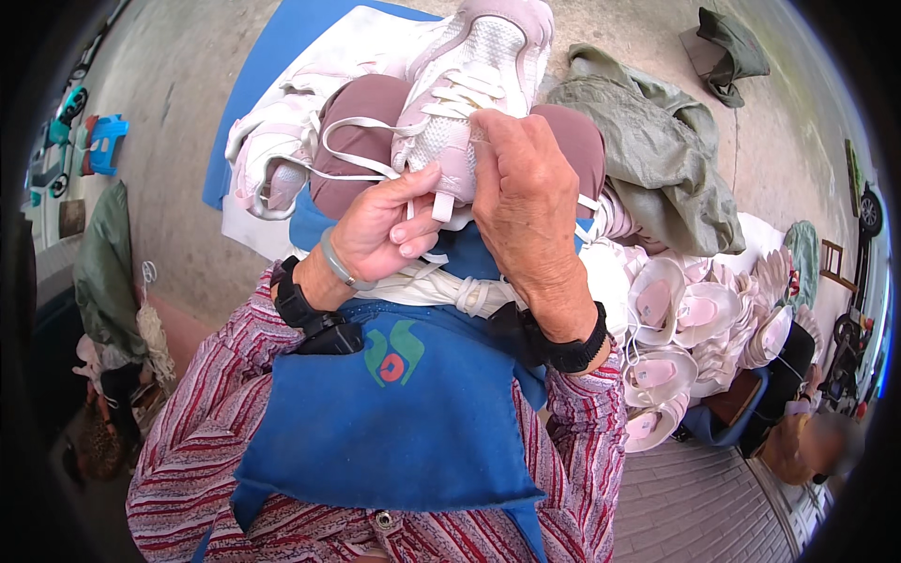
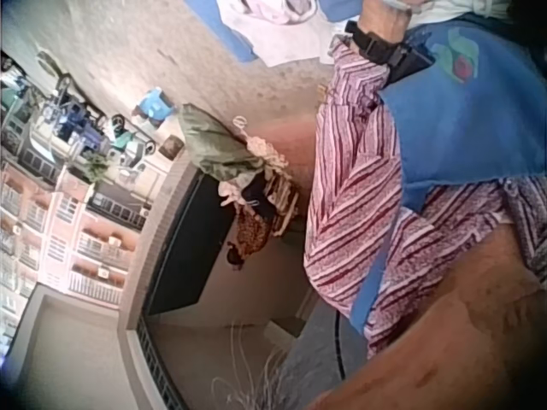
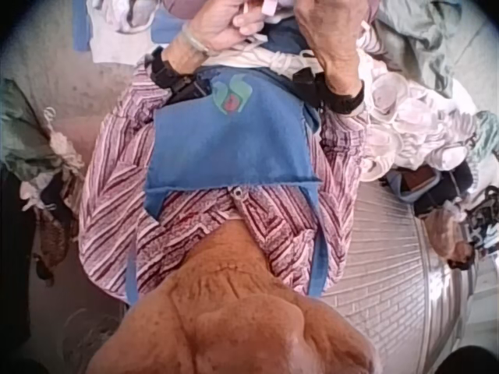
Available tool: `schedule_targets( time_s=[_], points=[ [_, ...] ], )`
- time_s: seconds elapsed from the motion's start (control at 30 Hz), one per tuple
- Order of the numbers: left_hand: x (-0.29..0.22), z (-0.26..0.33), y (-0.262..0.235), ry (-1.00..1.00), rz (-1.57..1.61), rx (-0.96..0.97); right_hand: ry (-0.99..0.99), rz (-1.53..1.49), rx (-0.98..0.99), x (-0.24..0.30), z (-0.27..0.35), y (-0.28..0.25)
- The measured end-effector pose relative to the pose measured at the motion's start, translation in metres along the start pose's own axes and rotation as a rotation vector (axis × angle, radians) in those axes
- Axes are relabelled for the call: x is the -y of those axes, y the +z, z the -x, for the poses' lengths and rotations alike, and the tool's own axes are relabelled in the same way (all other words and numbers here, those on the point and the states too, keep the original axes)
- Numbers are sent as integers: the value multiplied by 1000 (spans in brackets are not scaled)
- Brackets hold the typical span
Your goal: The recorder is lacing a pair of pink and white sneakers.
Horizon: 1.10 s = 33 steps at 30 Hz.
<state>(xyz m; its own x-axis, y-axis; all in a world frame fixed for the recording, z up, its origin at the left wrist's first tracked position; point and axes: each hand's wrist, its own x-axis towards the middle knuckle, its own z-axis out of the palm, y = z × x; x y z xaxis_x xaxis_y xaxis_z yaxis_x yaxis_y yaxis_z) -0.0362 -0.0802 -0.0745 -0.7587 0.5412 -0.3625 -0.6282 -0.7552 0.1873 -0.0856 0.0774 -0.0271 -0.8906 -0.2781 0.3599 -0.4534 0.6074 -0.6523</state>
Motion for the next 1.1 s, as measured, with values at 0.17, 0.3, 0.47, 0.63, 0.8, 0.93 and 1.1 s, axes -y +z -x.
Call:
schedule_targets(
  time_s=[0.17,0.3,0.47,0.63,0.8,0.93,1.1],
  points=[
    [1,-2,-3,-21,6,14,-74,22,-6,1,-1,8],
    [0,1,-4,-9,-2,-12,-129,95,-6,-2,0,9],
    [1,0,-5,-22,-54,12,-259,266,2,5,-5,1],
    [0,2,5,-23,-27,-29,-255,309,24,11,-10,4],
    [0,2,7,-19,-16,-77,-243,357,118,18,-21,4],
    [1,3,5,1,-31,-81,-255,380,171,19,-23,6],
    [1,3,7,-2,-14,-88,-372,439,187,11,-22,11]
  ],
)
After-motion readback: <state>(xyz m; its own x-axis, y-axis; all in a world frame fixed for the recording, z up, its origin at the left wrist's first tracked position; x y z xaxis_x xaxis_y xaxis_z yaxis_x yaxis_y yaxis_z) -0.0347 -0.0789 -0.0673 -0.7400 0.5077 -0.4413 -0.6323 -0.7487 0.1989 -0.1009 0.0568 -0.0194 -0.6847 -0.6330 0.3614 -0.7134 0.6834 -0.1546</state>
